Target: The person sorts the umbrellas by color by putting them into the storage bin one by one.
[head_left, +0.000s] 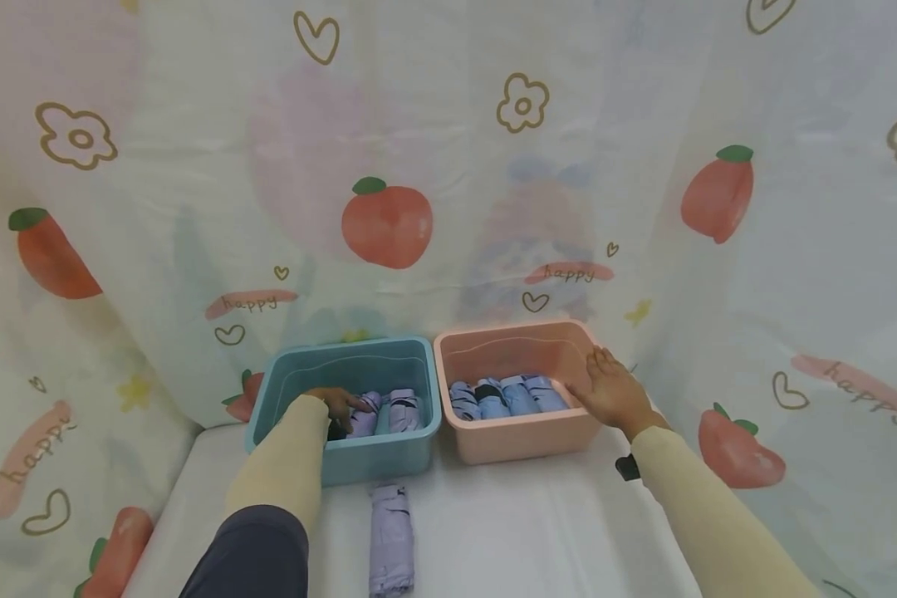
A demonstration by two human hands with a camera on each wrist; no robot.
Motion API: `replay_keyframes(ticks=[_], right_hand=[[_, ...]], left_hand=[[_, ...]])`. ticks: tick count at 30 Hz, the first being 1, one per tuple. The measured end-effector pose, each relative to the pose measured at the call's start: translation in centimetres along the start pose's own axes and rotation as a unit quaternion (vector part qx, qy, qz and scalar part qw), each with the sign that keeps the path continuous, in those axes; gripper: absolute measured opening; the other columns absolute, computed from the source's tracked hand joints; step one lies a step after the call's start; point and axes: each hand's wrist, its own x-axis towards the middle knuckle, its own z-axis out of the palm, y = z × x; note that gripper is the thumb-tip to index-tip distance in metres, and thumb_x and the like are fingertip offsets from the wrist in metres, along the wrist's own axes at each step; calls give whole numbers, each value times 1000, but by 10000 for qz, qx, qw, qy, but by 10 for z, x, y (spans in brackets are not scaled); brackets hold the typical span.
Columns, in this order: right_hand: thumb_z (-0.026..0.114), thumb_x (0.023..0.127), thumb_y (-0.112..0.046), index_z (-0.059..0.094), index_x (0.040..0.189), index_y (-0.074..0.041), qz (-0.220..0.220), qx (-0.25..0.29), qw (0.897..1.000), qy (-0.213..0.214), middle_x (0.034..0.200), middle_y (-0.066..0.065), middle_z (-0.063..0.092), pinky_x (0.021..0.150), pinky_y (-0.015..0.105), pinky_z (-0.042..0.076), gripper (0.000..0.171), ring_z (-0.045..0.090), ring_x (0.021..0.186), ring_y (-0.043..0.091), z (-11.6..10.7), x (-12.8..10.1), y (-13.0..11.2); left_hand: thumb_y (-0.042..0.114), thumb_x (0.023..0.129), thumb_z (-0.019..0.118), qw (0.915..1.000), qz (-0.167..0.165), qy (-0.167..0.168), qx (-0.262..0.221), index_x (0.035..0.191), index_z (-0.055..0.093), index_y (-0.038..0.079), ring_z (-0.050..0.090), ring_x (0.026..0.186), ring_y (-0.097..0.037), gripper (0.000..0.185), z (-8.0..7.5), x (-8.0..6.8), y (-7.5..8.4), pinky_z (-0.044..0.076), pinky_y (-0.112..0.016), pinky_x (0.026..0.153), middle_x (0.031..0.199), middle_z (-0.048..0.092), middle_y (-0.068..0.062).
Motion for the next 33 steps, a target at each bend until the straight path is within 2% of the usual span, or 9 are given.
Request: replay_keyframes(ticks=[4, 8, 14, 17, 21, 24, 28, 30, 33], right_hand=[[24, 93, -72, 16, 147, 16, -35, 17, 10000, 53, 155, 31, 9, 114, 55, 9, 104, 6, 143, 46, -1, 0, 1], [23, 94, -72, 17, 147, 16, -27, 6, 10000, 9, 156, 31, 10, 114, 55, 9, 103, 6, 144, 45, -1, -1, 2], [22, 93, -74, 17, 148, 14, 33, 63, 10000, -30, 156, 29, 10, 113, 56, 10, 104, 6, 144, 45, 0, -1, 0], [21, 93, -73, 16, 148, 14, 20, 26, 10000, -40, 157, 29, 9, 114, 55, 8, 104, 5, 144, 45, -1, 0, 0], [21, 94, -72, 15, 148, 15, -47, 2, 10000, 4, 156, 30, 8, 114, 54, 7, 102, 4, 144, 45, -2, 1, -1], [21, 94, -72, 14, 148, 15, -71, -9, 10000, 33, 156, 30, 7, 114, 54, 6, 102, 4, 144, 45, -1, 3, 0], [22, 94, -71, 14, 148, 14, -106, 38, 9999, 60, 156, 30, 8, 114, 54, 6, 102, 4, 144, 45, 0, 2, 2], [22, 94, -71, 14, 148, 15, -129, 75, 9999, 64, 156, 31, 9, 114, 54, 6, 101, 5, 144, 45, 0, 0, 4], [19, 96, -69, 15, 146, 17, -236, 7, 9997, 4, 155, 32, 9, 114, 54, 6, 100, 5, 143, 46, -1, 0, 4]], left_hand=[[11, 87, 72, 9995, 39, -291, -79, 146, 48, 13, 30, 140, -36, 63, 5, -3, 15, 32, -51, 108, 153, 33, -18], [16, 88, 73, 9958, -132, -615, -668, 153, 33, 14, 26, 142, -36, 77, 11, 0, 26, 26, -52, 110, 158, 21, -19], [15, 84, 77, 9886, -419, -750, -1235, 153, 35, 19, 33, 139, -35, 81, 15, 11, 33, 25, -53, 110, 158, 23, -17], [14, 84, 77, 9880, -377, -794, -1273, 153, 34, 20, 39, 135, -33, 82, 13, 13, 34, 28, -51, 110, 158, 24, -15], [7, 89, 70, 9880, 71, -931, -1227, 155, 27, 11, 48, 127, -33, 79, 5, 5, 38, 36, -48, 105, 158, 20, -18], [0, 91, 65, 9872, 230, -842, -1338, 154, 28, 6, 60, 114, -34, 74, -6, -6, 41, 47, -44, 95, 150, 35, -22], [3, 94, 62, 9905, 266, -402, -1290, 153, 32, 9, 68, 99, -32, 67, -22, -20, 43, 53, -36, 72, 134, 55, -21], [6, 95, 63, 9924, 354, -164, -1170, 153, 33, 10, 69, 95, -31, 65, -29, -27, 45, 54, -36, 68, 131, 57, -20], [12, 95, 65, 9921, 610, 232, -1070, 152, 36, 12, 69, 94, -32, 64, -33, -52, 50, 56, -39, 69, 127, 60, -17]])
